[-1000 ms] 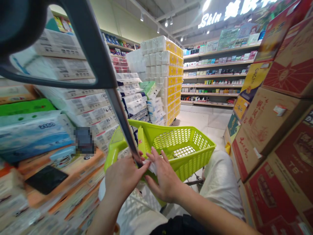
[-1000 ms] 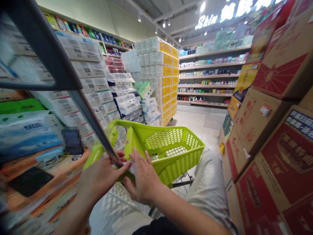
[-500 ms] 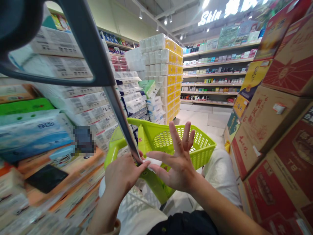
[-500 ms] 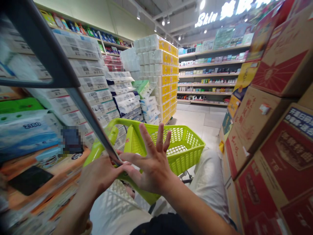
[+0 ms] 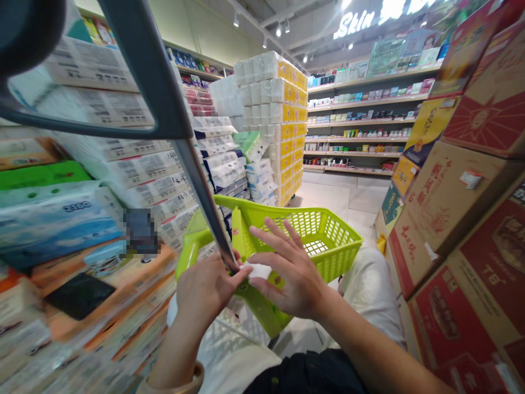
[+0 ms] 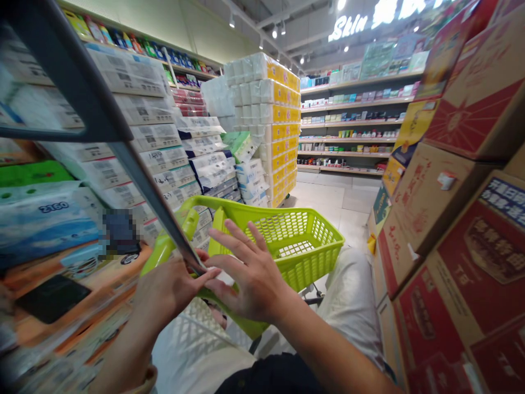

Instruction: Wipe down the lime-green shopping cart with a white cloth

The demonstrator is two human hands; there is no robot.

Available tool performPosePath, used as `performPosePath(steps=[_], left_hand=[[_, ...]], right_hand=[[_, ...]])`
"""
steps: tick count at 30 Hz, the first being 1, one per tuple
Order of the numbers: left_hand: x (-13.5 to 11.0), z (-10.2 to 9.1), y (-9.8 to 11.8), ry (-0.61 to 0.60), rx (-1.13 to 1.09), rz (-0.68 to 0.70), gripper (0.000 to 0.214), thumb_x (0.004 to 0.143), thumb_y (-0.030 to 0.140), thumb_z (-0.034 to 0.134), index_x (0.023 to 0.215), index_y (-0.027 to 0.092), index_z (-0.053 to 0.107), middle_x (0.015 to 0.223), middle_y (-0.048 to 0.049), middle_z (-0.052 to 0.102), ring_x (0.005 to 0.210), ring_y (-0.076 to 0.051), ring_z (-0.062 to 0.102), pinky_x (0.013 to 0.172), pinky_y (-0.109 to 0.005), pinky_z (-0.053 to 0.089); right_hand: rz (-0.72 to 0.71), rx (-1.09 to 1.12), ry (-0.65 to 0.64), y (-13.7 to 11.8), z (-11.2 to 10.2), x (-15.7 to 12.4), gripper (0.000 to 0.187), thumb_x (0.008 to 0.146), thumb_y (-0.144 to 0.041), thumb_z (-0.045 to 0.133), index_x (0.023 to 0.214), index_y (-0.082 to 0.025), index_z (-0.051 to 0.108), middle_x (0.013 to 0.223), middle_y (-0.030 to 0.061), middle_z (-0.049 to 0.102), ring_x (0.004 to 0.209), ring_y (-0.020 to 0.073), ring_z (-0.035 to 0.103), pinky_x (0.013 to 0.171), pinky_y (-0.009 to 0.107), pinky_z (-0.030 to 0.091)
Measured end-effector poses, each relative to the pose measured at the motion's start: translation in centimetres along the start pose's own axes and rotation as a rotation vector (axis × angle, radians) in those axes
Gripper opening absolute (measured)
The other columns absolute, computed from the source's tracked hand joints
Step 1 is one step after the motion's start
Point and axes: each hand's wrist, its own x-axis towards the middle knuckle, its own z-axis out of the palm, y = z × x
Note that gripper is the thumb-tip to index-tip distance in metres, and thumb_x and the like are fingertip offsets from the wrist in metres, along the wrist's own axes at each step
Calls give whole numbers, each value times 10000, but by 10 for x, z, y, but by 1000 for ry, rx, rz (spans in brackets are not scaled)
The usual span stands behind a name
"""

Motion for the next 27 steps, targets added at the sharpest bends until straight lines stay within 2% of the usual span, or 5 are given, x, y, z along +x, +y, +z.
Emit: performPosePath(steps=[5,10,15,22,27], left_hand=[[0,4,0,55,-7,15,357,814,557,589,1016,299,730,927,-70,774,929,-327,710,703,-352,490],[-2,8,-3,100,13,49,342,824,548,569,996,302,734,1026,-39,766,902,-313,719,720,-360,510],[-4,11,-9,150,2,176,307,844,504,537,948,284,725,1283,10,674,949,-279,705,790,-362,507],[-3,20,-11,223,40,184,344,871,491,471,962,239,687,995,-52,763,894,-282,700,824,-368,482],[-4,20,-8,225,53,178,384,878,459,433,1037,215,683,1026,-78,759,895,-294,697,818,-378,480]], right_hand=[[82,153,-151,20,33,-21,765,780,-297,742,1449,-145,403,1436,168,528,1407,285,411,1159,487,363],[86,203,-145,24,63,-33,537,822,-80,515,1355,-141,523,1315,136,624,1257,235,561,1096,408,455],[35,199,-25,31,62,-40,510,860,-53,436,1330,-202,563,1222,97,676,1156,199,621,1008,367,527],[60,74,73,23,64,-48,519,866,-44,419,1342,-197,561,1212,110,682,1202,228,597,1045,432,510],[12,121,46,13,66,-43,527,876,-66,421,1377,-193,528,1258,103,665,1206,208,594,1078,408,484]])
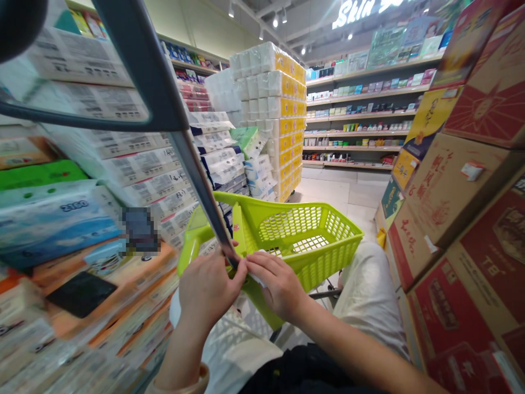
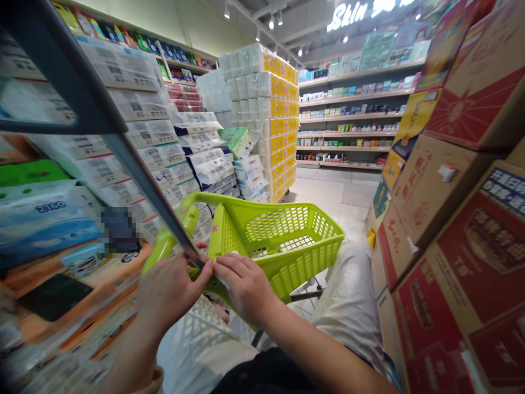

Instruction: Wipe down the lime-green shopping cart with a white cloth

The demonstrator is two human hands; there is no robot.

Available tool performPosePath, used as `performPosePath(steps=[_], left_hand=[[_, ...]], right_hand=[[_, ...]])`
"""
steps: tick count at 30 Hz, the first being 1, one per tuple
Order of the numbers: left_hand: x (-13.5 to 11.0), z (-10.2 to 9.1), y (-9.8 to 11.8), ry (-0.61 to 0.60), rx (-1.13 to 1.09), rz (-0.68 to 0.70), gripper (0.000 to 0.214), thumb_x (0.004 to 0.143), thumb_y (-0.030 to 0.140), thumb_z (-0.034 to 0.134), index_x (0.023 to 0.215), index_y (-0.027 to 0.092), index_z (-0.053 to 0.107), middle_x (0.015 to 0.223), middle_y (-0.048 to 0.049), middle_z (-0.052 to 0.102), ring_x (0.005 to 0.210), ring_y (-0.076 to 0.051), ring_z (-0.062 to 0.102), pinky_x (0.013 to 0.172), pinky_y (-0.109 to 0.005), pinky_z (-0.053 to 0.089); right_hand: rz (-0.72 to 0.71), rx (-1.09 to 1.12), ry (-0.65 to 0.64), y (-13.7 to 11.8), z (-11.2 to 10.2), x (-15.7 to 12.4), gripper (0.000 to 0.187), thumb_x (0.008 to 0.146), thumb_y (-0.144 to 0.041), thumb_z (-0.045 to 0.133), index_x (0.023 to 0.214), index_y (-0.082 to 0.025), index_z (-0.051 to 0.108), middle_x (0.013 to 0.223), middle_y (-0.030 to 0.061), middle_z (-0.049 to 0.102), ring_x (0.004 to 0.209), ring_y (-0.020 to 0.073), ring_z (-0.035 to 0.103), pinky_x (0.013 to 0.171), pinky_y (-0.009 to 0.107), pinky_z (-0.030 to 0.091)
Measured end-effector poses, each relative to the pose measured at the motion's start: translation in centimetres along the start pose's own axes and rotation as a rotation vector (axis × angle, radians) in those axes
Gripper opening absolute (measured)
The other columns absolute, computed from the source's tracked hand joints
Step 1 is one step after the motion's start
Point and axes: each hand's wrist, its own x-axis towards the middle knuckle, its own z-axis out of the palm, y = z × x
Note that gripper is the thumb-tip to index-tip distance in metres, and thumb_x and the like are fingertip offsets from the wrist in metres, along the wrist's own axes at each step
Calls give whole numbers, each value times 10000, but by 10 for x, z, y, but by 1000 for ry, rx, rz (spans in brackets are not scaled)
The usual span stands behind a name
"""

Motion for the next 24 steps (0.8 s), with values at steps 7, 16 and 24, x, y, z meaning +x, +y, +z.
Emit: performPosePath(steps=[7,16,24], left_hand=[[0,2,0,13,20,1,410,892,445,395,1065,207,681,937,-81,763,867,-292,699,824,-377,474],[1,1,0,-6,83,14,448,890,450,358,1105,208,668,897,-76,756,857,-289,695,775,-364,471],[0,4,3,8,119,-12,427,882,455,362,1031,210,678,928,-91,758,882,-321,689,765,-388,473]], right_hand=[[151,-43,14,-2,-1,0,456,868,-58,442,1270,-182,617,1188,116,684,1148,231,603,1045,431,502],[129,-61,17,-1,0,-9,514,868,-62,436,1352,-191,552,1267,107,649,1223,221,559,1099,433,456],[170,-37,10,-9,6,-6,531,856,-78,477,1374,-188,525,1289,96,635,1238,228,540,1120,424,435]])
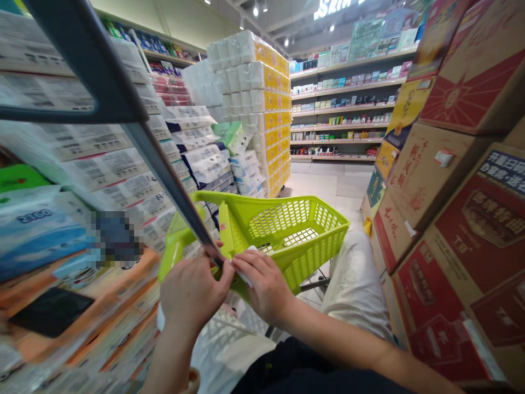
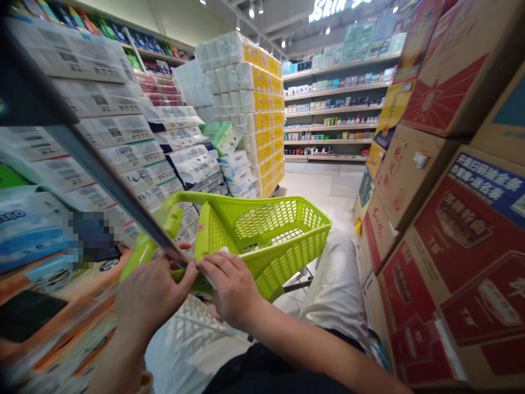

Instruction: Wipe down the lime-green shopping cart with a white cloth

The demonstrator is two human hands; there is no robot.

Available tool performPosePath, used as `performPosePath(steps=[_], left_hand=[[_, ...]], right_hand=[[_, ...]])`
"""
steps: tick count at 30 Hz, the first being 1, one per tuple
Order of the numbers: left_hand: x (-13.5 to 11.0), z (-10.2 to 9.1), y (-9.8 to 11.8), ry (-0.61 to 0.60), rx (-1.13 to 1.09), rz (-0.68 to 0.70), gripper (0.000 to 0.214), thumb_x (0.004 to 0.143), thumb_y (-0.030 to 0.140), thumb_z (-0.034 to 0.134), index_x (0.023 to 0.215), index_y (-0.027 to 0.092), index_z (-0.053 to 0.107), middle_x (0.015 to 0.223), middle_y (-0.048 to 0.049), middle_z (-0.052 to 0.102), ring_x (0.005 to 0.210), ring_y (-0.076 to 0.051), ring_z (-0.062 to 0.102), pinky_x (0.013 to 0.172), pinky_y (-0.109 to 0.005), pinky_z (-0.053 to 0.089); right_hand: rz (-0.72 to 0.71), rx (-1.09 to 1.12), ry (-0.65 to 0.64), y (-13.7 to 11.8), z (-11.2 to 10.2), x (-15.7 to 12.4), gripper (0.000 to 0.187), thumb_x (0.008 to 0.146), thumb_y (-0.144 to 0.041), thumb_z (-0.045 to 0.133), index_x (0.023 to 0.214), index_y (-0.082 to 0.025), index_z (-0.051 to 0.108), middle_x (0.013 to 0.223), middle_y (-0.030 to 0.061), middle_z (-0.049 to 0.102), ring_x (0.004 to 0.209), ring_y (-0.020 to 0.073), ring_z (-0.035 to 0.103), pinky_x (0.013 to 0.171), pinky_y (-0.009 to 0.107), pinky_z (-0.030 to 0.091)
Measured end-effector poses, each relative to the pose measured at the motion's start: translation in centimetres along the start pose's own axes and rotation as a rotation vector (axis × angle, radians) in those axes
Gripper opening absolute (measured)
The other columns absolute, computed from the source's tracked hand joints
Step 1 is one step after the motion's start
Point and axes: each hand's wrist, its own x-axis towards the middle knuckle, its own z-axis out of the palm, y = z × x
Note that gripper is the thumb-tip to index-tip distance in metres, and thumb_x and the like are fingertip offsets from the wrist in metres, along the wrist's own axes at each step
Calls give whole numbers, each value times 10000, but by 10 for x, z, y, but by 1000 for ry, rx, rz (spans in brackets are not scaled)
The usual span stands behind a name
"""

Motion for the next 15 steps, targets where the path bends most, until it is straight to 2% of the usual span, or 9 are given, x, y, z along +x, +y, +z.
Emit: performPosePath(steps=[4,7,10,15], left_hand=[[1,0,0,-7,20,3,438,886,458,353,1031,206,680,922,-101,755,866,-338,687,745,-402,474],[1,-2,1,-5,25,4,432,891,457,352,1040,214,675,928,-95,753,869,-332,688,742,-395,471],[1,-4,2,-21,42,-12,425,889,454,358,1034,215,677,914,-96,752,871,-332,689,728,-390,470],[-1,-2,1,-5,35,2,426,892,480,372,1034,218,677,939,-93,755,874,-334,690,729,-391,467]], right_hand=[[-57,-27,6,6,-3,-1,522,845,-82,477,1356,-167,535,1290,97,635,1218,219,552,1123,402,433],[18,-79,42,17,-10,-7,526,835,-39,421,1317,-187,572,1232,93,659,1196,219,562,1104,427,451],[80,-89,52,15,-12,-7,504,839,-36,415,1285,-183,597,1202,99,664,1178,224,568,1083,429,469],[-38,-1,16,0,-5,2,468,857,-82,473,1305,-169,572,1243,100,655,1184,213,562,1101,392,448]])
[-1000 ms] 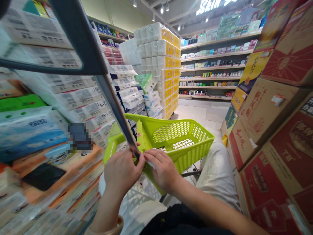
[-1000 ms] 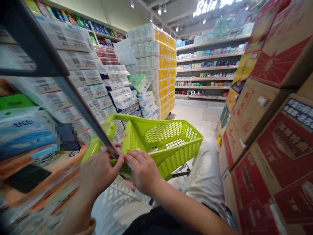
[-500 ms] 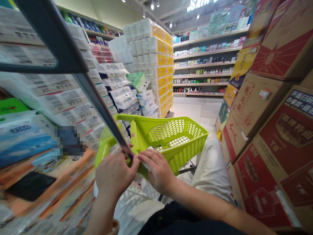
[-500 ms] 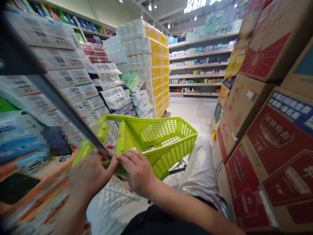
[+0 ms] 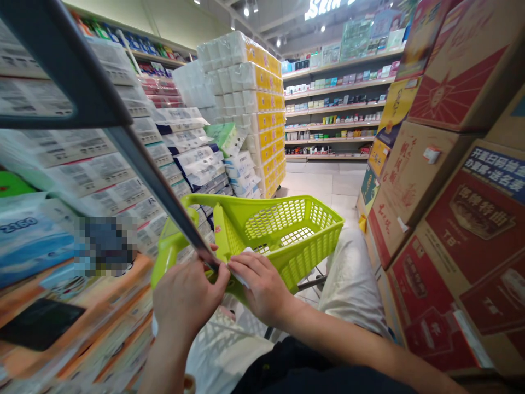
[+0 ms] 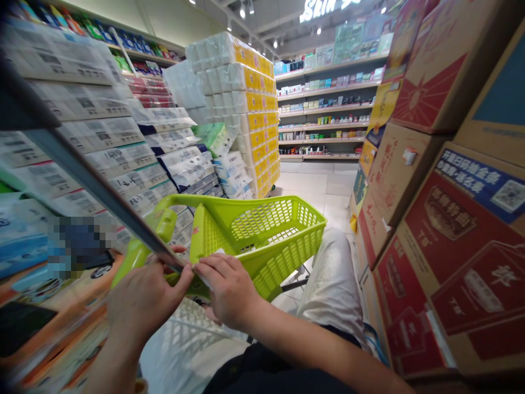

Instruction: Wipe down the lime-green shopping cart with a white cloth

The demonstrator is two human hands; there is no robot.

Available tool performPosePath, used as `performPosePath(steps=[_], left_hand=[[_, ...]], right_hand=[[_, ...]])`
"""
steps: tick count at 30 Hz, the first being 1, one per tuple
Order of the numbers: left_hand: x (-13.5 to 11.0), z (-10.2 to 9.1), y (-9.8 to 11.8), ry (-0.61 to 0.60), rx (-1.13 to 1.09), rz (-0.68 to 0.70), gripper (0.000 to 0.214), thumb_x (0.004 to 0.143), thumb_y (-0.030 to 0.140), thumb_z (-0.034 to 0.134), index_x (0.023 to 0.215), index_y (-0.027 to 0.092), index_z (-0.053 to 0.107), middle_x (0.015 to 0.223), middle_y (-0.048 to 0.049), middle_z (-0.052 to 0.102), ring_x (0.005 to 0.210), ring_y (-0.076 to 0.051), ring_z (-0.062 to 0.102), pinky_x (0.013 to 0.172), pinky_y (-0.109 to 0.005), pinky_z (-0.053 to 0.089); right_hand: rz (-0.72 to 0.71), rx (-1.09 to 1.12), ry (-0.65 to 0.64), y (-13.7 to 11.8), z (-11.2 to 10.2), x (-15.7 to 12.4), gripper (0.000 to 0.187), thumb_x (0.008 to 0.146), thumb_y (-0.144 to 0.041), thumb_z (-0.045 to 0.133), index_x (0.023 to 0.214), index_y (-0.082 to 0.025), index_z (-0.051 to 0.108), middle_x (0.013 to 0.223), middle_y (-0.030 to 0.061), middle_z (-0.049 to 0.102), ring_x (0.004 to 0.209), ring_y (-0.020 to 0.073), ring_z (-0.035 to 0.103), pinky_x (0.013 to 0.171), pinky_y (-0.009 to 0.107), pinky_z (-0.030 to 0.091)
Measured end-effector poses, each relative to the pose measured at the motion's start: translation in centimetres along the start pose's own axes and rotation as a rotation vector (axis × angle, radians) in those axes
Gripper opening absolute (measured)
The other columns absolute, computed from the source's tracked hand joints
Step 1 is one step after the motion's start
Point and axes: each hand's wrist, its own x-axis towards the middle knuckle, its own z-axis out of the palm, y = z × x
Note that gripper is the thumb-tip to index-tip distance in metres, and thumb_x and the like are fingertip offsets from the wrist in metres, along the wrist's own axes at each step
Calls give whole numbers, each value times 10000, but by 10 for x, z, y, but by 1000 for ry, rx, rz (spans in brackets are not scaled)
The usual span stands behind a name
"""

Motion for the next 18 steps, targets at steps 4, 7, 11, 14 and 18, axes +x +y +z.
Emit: performPosePath(steps=[4,7,11,14,18], left_hand=[[2,2,2,17,-3,-22,412,875,512,410,949,222,694,863,-89,752,846,-333,691,716,-384,464],[3,1,4,18,12,-45,391,858,522,434,842,230,694,779,-87,738,814,-326,692,687,-371,457],[2,3,3,52,19,-56,392,847,536,447,783,226,679,742,-88,731,803,-321,694,674,-360,449],[0,6,1,91,27,-42,402,856,534,431,799,218,673,751,-91,734,789,-314,694,675,-356,446],[0,7,0,104,25,-21,387,850,528,439,794,220,668,730,-87,728,771,-308,690,664,-352,440]], right_hand=[[-2,-20,28,12,-4,-5,485,839,-43,443,1291,-153,580,1226,110,657,1175,215,557,1097,400,446],[95,-57,63,20,-6,-9,483,825,-14,420,1251,-142,609,1190,128,661,1160,230,555,1080,429,455],[106,-22,29,7,0,0,453,831,-40,466,1242,-163,613,1173,117,666,1134,234,565,1055,422,470],[29,26,-10,-3,5,7,442,846,-84,504,1275,-159,586,1204,113,658,1142,231,565,1065,400,463],[0,3,38,9,0,1,441,841,-51,458,1247,-152,600,1178,111,668,1111,224,580,1068,400,463]])
